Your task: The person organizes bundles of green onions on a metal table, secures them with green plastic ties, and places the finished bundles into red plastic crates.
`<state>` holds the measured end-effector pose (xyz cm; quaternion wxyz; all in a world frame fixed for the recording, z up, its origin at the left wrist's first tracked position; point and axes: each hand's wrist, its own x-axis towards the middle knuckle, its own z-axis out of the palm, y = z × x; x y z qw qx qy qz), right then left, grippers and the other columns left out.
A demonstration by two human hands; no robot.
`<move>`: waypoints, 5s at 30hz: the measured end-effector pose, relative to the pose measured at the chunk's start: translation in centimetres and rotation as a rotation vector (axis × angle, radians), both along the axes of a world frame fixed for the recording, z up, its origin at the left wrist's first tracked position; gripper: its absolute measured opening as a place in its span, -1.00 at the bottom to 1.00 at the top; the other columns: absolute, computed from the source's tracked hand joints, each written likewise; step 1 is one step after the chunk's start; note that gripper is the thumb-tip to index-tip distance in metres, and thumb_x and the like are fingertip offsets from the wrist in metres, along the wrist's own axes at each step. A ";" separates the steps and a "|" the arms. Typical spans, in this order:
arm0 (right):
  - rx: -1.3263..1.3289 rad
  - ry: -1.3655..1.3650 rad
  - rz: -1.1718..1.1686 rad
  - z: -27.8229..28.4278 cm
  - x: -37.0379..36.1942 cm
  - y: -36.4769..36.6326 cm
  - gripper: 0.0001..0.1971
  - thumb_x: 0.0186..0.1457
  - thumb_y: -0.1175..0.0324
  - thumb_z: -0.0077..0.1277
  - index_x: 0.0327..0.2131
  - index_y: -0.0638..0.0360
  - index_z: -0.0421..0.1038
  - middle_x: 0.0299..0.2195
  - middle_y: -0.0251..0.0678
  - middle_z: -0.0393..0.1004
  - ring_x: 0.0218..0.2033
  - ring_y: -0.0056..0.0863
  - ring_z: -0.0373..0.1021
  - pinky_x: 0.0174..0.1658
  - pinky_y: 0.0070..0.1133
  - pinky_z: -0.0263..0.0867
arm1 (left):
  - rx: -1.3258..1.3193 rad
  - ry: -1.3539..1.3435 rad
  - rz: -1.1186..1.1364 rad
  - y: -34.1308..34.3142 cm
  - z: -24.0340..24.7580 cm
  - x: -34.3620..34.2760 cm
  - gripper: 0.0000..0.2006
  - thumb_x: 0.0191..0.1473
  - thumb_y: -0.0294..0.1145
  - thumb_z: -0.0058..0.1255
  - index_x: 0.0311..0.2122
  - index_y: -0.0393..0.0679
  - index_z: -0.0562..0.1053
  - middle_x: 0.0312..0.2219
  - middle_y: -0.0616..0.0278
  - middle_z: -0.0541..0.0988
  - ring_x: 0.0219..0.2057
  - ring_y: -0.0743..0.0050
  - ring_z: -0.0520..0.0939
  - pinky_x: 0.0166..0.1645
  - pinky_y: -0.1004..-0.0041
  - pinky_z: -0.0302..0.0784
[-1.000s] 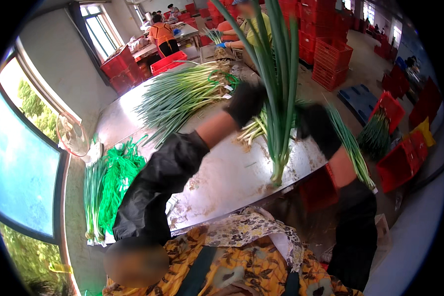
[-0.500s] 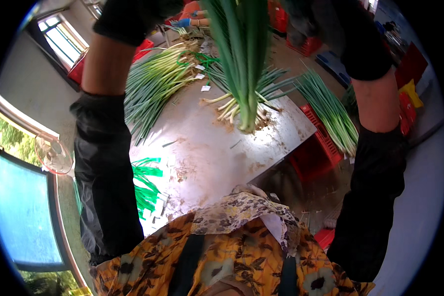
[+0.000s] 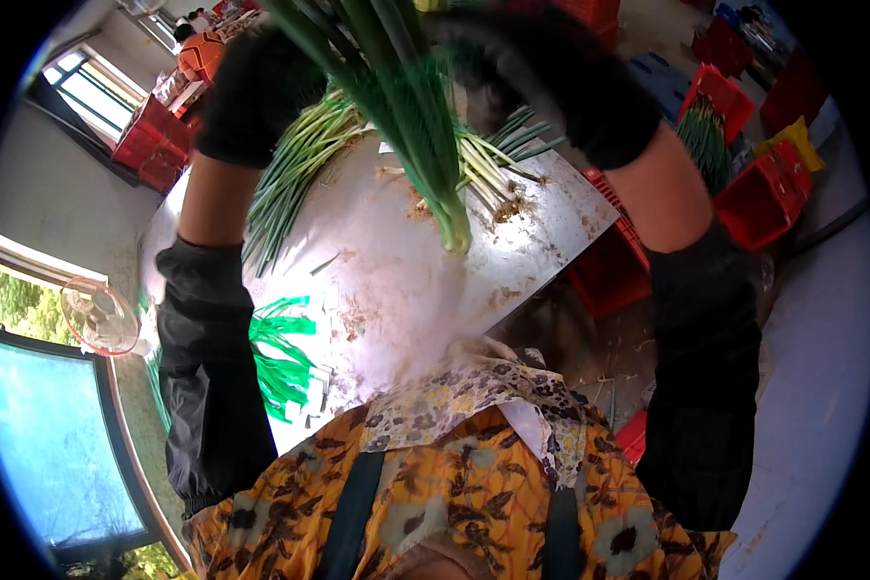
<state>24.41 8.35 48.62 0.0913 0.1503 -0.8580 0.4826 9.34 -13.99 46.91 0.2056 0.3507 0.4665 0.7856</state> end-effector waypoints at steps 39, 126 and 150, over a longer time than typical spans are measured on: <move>0.001 0.066 -0.060 -23.8 -5.3 -7.7 0.00 -0.39 0.09 0.36 0.14 0.25 0.04 0.04 0.02 0.23 0.09 -0.13 0.20 0.09 -0.36 0.16 | -0.413 0.353 0.152 -6.5 -19.9 2.9 -0.26 0.08 -0.38 -0.02 0.29 -0.11 -0.14 0.16 0.07 0.18 0.06 0.35 0.29 0.02 0.46 0.38; 0.543 0.057 0.765 -41.0 -5.4 -21.6 -0.73 -0.02 0.34 0.04 -0.24 0.28 0.41 -0.47 -0.09 0.48 -0.48 -0.14 0.43 -0.41 -0.30 0.33 | 0.495 -0.898 1.052 -31.1 -38.2 10.4 -0.61 0.21 -0.17 -0.16 -0.05 -0.32 0.29 -0.58 0.38 0.34 -0.62 0.63 0.38 -0.50 0.54 0.38; -0.123 -0.270 0.031 -27.8 -6.8 -13.3 -0.70 0.04 0.42 0.07 -0.12 0.30 0.42 -0.27 -0.22 0.54 -0.27 -0.55 0.47 -0.19 -0.61 0.36 | -0.445 -0.236 0.532 -6.2 -28.1 10.3 -0.73 0.23 -0.22 -0.20 -0.29 -0.22 0.43 -0.68 0.43 0.34 -0.70 0.77 0.22 -0.59 0.65 0.13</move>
